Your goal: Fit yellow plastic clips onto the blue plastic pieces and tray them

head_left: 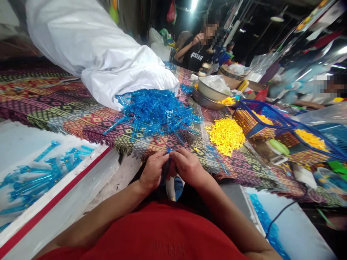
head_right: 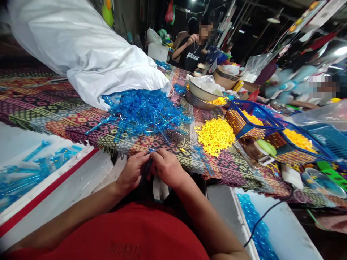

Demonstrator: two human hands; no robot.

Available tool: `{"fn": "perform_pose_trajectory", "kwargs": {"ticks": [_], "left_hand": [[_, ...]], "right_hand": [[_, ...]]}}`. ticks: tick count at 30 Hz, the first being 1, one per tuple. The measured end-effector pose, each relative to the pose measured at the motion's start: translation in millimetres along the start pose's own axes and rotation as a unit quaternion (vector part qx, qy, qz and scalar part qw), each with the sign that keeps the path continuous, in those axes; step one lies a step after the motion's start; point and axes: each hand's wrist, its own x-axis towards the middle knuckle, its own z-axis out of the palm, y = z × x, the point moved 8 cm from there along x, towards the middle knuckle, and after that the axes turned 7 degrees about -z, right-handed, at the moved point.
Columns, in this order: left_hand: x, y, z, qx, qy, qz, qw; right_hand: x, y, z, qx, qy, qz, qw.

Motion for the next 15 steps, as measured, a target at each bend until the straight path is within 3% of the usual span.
{"fn": "perform_pose_trajectory", "kwargs": {"ticks": [7, 15], "left_hand": [[2, -2, -2.3, -0.087, 0.007, -0.004, 0.996], [2, -3, -8.1, -0.048, 0.03, 0.007, 0.998]], "right_hand": [[8, -1, -3, 0.015, 0.001, 0.003, 1.0], [8, 6, 7, 0.021, 0.027, 0.008, 0.999]]}}
